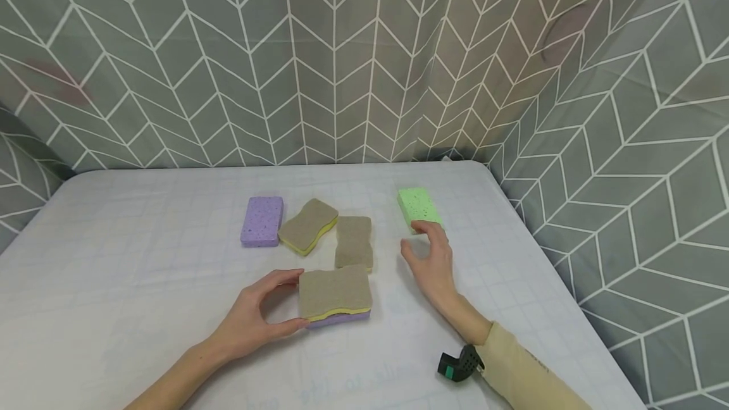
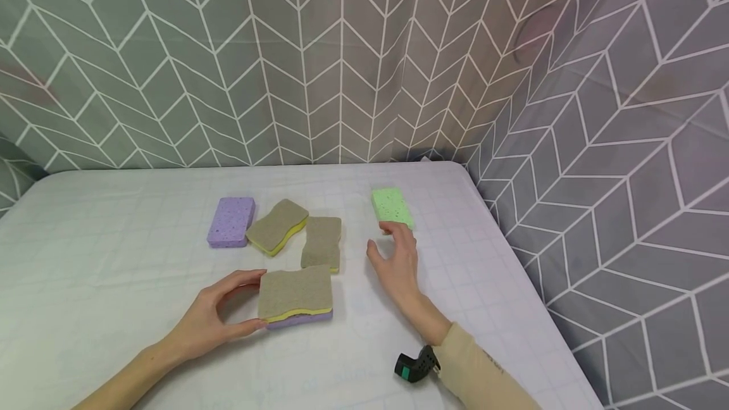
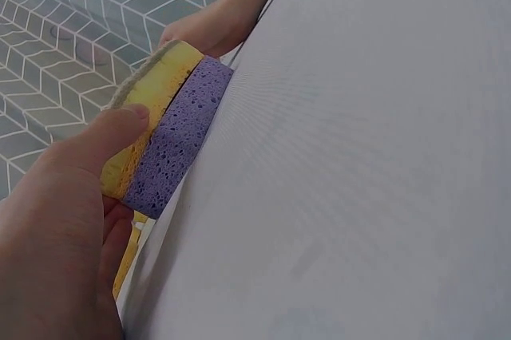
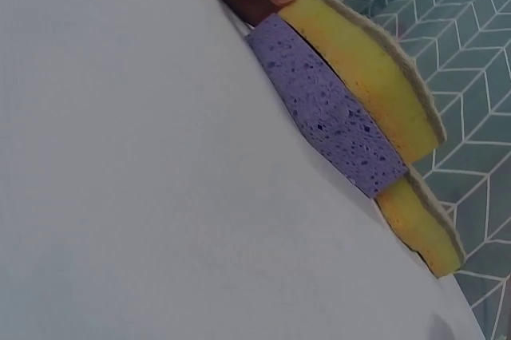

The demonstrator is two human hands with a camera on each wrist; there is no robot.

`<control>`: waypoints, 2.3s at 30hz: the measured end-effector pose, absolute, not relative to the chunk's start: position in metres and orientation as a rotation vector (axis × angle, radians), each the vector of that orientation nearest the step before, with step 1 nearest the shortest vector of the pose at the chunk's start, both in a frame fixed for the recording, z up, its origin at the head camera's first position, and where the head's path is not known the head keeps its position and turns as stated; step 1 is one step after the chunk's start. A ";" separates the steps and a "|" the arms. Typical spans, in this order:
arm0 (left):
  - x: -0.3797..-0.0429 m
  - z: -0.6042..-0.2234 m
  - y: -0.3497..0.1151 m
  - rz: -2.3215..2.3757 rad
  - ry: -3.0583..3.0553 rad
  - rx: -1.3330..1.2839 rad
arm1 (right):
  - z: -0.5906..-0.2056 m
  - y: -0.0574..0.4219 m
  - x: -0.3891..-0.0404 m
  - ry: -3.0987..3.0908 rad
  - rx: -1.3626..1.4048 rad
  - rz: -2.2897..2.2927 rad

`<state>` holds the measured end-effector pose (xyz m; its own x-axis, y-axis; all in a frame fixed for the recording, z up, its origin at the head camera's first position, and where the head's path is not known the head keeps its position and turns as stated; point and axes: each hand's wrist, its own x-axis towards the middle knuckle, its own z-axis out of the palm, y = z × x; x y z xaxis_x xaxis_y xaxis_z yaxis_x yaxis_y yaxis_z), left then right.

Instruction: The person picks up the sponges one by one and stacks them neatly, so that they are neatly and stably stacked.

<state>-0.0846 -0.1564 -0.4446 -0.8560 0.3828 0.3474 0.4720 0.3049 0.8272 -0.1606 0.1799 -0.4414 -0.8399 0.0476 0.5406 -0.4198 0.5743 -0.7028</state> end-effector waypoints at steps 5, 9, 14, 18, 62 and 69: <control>-0.084 -0.445 -0.156 -1.600 -2.460 -0.816 | -0.442 0.184 -0.166 -2.325 0.216 1.178; -0.085 -0.445 -0.156 -1.606 -2.455 -0.813 | -0.442 0.188 -0.170 -2.329 0.179 1.155; -0.085 -0.445 -0.156 -1.616 -2.457 -0.808 | -0.442 0.193 -0.174 -2.330 0.167 1.130; -0.085 -0.445 -0.156 -1.610 -2.465 -0.802 | -0.441 0.197 -0.179 -2.362 0.117 1.104; -0.085 -0.447 -0.158 -1.571 -2.453 -0.804 | -0.442 0.201 -0.189 -2.579 -0.090 1.047; -0.084 -0.446 -0.155 -1.539 -2.422 -0.820 | -0.442 0.203 -0.185 -2.577 -0.099 1.062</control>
<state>-0.0838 -0.1546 -0.4461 -0.8376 0.3625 0.4086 0.5239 0.3213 0.7889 -0.1851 0.2033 -0.4416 -0.9359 0.1951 0.2934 -0.0682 0.7167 -0.6941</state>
